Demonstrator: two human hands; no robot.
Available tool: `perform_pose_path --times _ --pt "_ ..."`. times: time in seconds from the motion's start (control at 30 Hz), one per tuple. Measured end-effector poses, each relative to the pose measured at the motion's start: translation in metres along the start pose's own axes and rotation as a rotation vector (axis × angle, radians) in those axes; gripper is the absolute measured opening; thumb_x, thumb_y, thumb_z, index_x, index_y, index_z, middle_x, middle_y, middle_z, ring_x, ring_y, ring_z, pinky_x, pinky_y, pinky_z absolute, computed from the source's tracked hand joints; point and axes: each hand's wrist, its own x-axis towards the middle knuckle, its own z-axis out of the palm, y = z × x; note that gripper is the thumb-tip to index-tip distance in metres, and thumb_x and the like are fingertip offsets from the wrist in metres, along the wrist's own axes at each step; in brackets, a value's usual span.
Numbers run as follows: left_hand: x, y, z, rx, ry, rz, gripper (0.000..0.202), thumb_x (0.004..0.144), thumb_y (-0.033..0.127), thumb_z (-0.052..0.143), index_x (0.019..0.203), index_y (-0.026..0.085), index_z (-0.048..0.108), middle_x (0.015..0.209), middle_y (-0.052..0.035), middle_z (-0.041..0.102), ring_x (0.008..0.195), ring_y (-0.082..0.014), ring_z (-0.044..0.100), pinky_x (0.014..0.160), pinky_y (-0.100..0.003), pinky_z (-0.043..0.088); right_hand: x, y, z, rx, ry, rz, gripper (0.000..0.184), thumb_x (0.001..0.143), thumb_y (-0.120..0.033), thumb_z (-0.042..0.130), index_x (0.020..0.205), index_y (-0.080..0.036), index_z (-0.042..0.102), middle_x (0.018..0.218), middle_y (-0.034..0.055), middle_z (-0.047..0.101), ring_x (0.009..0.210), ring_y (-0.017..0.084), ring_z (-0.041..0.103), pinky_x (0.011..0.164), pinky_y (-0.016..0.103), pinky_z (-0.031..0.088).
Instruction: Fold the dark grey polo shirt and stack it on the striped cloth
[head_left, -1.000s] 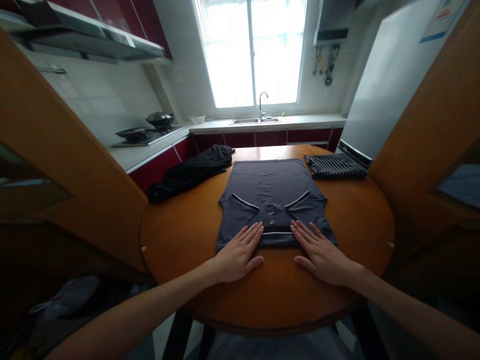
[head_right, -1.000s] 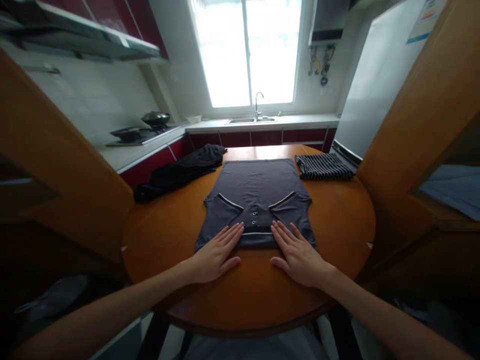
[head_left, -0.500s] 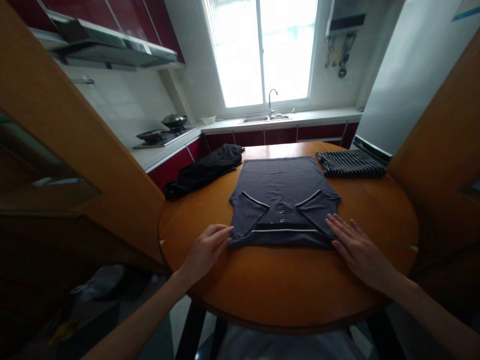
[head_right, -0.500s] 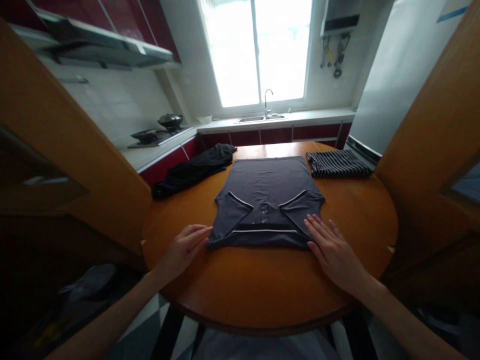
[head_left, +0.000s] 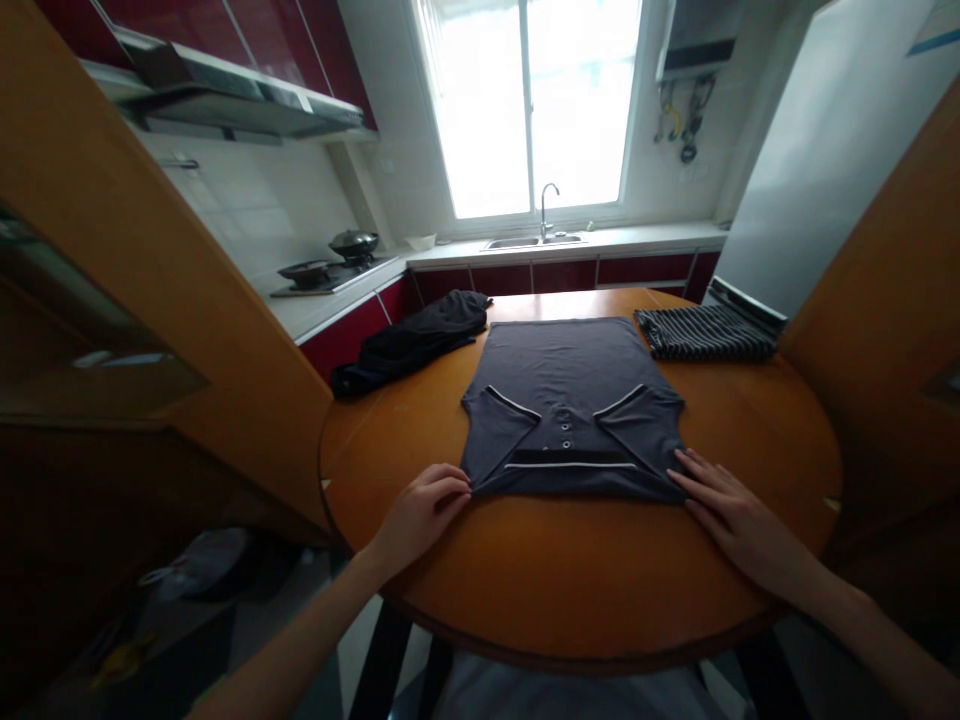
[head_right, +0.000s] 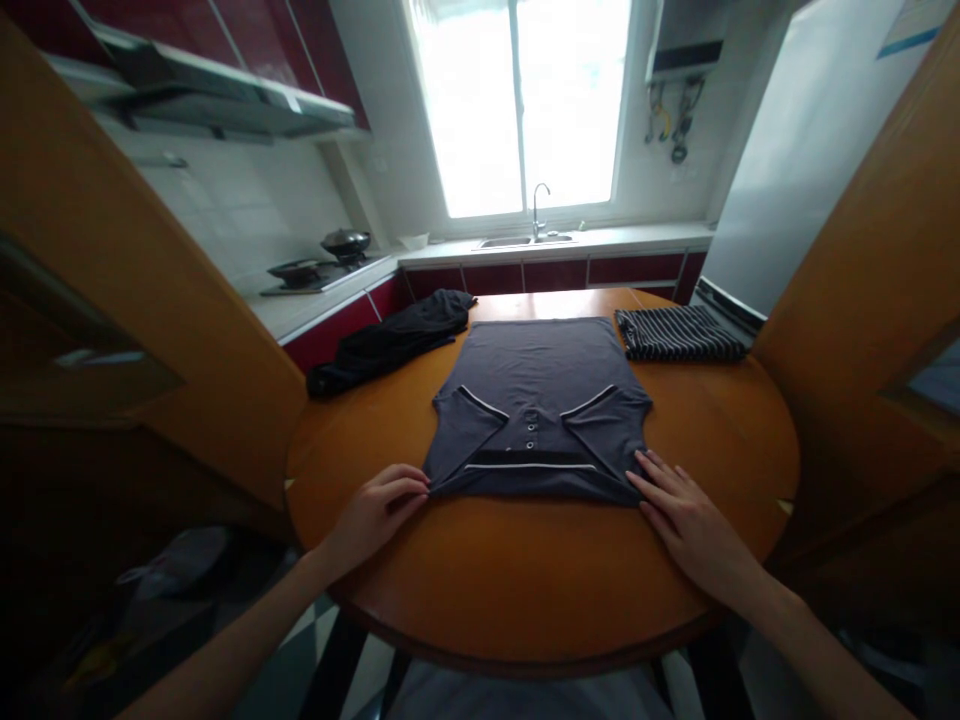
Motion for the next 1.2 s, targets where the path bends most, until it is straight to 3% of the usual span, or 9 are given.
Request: perform_pose_path --times 0.07,0.17,0.4,0.57,0.7,0.8,0.93,1.03,1.2 --pt "0.003 0.003 0.000 -0.014 0.000 -0.041 0.015 0.097 0.030 0.057 0.091 0.023 0.069 0.102 -0.0041 0.064 0.099 -0.0181 0.061 0.091 -0.032 0.049 0.002 -0.003 -0.002 0.061 0.069 0.002 0.030 0.096 -0.041 0.051 0.108 -0.026 0.073 0.143 0.0091 0.057 0.139 0.030 0.045 0.114 0.054 0.040" --pt "0.009 0.007 -0.001 -0.035 0.010 -0.100 0.020 0.097 0.030 0.054 0.085 0.020 0.067 0.098 -0.0048 0.063 0.095 -0.0185 0.060 0.090 -0.033 0.048 0.008 -0.006 -0.003 0.128 0.118 0.019 0.025 0.094 -0.042 0.054 0.085 -0.025 0.070 0.128 0.0100 0.064 0.131 0.030 0.053 0.110 0.051 0.045" --pt "0.021 -0.007 0.006 0.016 0.039 -0.213 0.033 0.093 0.038 0.053 0.067 0.019 0.061 0.085 -0.0055 0.061 0.085 -0.0199 0.059 0.081 -0.035 0.049 0.022 -0.001 0.000 0.170 0.138 0.100 0.030 0.096 -0.039 0.046 0.083 -0.023 0.067 0.112 0.0128 0.065 0.111 0.029 0.062 0.100 0.048 0.050" --pt "0.025 -0.016 0.011 0.127 0.049 -0.225 0.030 0.088 0.037 0.055 0.064 0.020 0.059 0.083 -0.0057 0.061 0.083 -0.0213 0.058 0.079 -0.037 0.050 0.025 0.000 0.003 0.089 0.173 0.122 0.021 0.091 -0.038 0.053 0.079 -0.023 0.063 0.106 0.0123 0.064 0.104 0.030 0.061 0.095 0.049 0.050" --pt "0.029 -0.006 0.005 0.126 0.061 -0.187 0.019 0.090 0.034 0.054 0.081 0.020 0.064 0.088 -0.0060 0.064 0.085 -0.0219 0.062 0.081 -0.038 0.053 0.026 -0.005 -0.002 0.163 0.234 0.195 0.017 0.091 -0.036 0.052 0.087 -0.023 0.063 0.101 0.0103 0.067 0.099 0.028 0.062 0.092 0.045 0.050" --pt "0.034 0.012 0.001 0.122 0.104 -0.065 0.025 0.097 0.030 0.046 0.108 0.020 0.066 0.114 -0.0091 0.067 0.108 -0.0237 0.064 0.099 -0.040 0.050 0.030 -0.010 -0.013 0.224 0.374 0.303 0.024 0.095 -0.030 0.042 0.097 -0.021 0.064 0.105 0.0106 0.068 0.101 0.026 0.064 0.092 0.041 0.050" --pt "0.040 0.032 0.007 0.167 -0.050 0.183 0.043 0.103 0.027 0.038 0.145 0.025 0.049 0.149 -0.0067 0.052 0.138 -0.0231 0.046 0.116 -0.042 0.038 0.034 -0.017 -0.025 0.213 0.473 0.269 0.026 0.095 -0.025 0.039 0.102 -0.020 0.064 0.111 0.0114 0.068 0.108 0.025 0.063 0.100 0.042 0.048" --pt "0.044 0.031 0.016 0.246 -0.190 0.288 0.053 0.105 0.029 0.038 0.157 0.026 0.030 0.160 -0.0059 0.037 0.149 -0.0234 0.030 0.121 -0.047 0.028 0.032 -0.020 -0.022 0.140 0.363 0.178 0.026 0.097 -0.029 0.043 0.107 -0.020 0.065 0.121 0.0126 0.064 0.118 0.025 0.059 0.105 0.043 0.046" --pt "0.044 0.013 0.024 0.334 -0.336 0.264 0.066 0.104 0.044 0.042 0.160 0.028 0.012 0.164 -0.0067 0.025 0.151 -0.0258 0.022 0.121 -0.049 0.026 0.017 -0.010 -0.003 -0.112 0.057 0.154 0.046 0.101 -0.030 0.034 0.144 -0.024 0.048 0.156 0.0099 0.042 0.147 0.028 0.031 0.118 0.058 0.027"
